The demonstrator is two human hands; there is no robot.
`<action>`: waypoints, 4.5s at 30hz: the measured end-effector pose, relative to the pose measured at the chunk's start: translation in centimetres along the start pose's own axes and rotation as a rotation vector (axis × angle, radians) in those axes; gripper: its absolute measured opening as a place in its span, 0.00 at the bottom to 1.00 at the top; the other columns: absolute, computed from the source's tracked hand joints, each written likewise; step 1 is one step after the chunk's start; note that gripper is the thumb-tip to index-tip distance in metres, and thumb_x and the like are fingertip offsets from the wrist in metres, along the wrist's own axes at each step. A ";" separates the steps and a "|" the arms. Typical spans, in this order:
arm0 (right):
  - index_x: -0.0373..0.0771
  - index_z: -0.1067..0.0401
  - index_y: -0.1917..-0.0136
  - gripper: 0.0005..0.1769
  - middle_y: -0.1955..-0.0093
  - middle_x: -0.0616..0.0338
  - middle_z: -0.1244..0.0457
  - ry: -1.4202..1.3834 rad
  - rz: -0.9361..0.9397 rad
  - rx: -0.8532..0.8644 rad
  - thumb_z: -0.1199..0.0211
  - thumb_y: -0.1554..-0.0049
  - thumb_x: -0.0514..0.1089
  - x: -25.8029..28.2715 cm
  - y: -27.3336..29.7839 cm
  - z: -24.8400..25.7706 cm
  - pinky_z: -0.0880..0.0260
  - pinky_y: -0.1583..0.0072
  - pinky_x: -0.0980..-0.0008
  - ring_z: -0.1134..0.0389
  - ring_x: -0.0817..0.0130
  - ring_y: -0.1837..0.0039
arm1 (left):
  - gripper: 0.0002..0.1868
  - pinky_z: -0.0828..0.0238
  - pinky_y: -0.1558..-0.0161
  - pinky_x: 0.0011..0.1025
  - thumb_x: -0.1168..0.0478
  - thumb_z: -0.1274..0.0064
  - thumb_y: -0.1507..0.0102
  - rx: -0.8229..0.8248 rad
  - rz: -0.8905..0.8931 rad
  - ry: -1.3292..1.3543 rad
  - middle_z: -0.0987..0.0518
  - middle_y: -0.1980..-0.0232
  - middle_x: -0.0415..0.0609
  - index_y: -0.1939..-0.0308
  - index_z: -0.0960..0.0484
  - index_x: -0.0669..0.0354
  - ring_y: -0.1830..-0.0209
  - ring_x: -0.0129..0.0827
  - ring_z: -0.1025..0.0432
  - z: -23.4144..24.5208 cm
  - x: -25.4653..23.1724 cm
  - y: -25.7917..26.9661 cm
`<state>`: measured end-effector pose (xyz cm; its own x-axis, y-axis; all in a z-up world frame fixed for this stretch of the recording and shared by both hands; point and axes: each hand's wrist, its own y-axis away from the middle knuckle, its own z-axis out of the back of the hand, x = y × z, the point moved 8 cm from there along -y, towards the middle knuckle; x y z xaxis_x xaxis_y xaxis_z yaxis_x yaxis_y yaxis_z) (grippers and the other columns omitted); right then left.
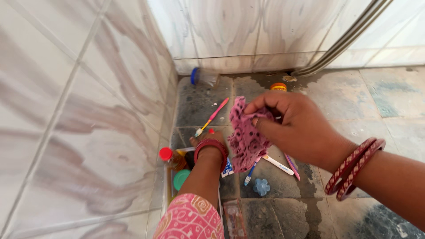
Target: The person wipes a black bottle, a red tube, and a blue toothpaste tube with a pink cloth in a bathroom. The items are handled one at a time and wiped thoroughly before being placed back on the floor.
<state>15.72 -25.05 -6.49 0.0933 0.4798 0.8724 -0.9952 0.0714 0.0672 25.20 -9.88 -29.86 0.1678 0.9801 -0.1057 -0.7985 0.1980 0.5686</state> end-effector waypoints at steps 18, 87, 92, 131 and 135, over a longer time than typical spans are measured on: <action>0.38 0.21 0.49 0.13 0.61 0.61 0.31 0.088 -0.107 0.033 0.40 0.49 0.35 -3.0 -0.5 0.6 0.31 0.59 0.72 0.33 0.77 0.62 | 0.15 0.46 0.28 0.58 0.63 0.51 0.34 -0.128 -0.025 0.015 0.23 0.38 0.55 0.43 0.20 0.53 0.35 0.48 0.30 -1.0 -1.6 -1.8; 0.39 0.28 0.54 0.08 0.61 0.56 0.39 0.186 1.292 -0.581 0.30 0.46 0.38 28.3 15.3 7.6 0.36 0.57 0.62 0.36 0.60 0.60 | 0.22 0.27 0.37 0.44 0.52 0.65 0.20 0.398 -1.368 2.205 0.23 0.46 0.55 0.30 0.30 0.64 0.45 0.42 0.27 29.3 -8.7 37.4; 0.40 0.27 0.55 0.07 0.63 0.58 0.38 0.242 1.334 -0.748 0.29 0.44 0.39 28.1 15.9 9.8 0.37 0.55 0.61 0.37 0.60 0.60 | 0.29 0.29 0.38 0.38 0.43 0.62 0.29 0.214 -1.235 2.044 0.21 0.43 0.50 0.35 0.29 0.63 0.42 0.36 0.27 29.4 -10.0 38.0; 0.34 0.34 0.54 0.06 0.60 0.53 0.41 -0.104 1.038 -0.614 0.43 0.47 0.35 22.9 13.4 3.9 0.37 0.55 0.63 0.37 0.63 0.59 | 0.13 0.22 0.50 0.37 0.60 0.59 0.29 -0.160 -0.991 2.310 0.20 0.59 0.51 0.44 0.26 0.61 0.49 0.43 0.22 29.1 -5.8 31.0; 0.33 0.33 0.55 0.05 0.59 0.56 0.36 -0.229 1.036 -0.502 0.47 0.45 0.32 22.7 11.6 6.3 0.29 0.52 0.68 0.31 0.69 0.58 | 0.18 0.24 0.50 0.36 0.59 0.57 0.22 0.203 -1.309 2.277 0.18 0.58 0.52 0.37 0.22 0.71 0.53 0.38 0.24 27.7 -8.6 30.9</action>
<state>6.10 -18.81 17.16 -0.8127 0.3462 0.4687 -0.4643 0.1013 -0.8799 15.09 -12.47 11.18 -0.3360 -0.8634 -0.3763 -0.8026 0.4715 -0.3654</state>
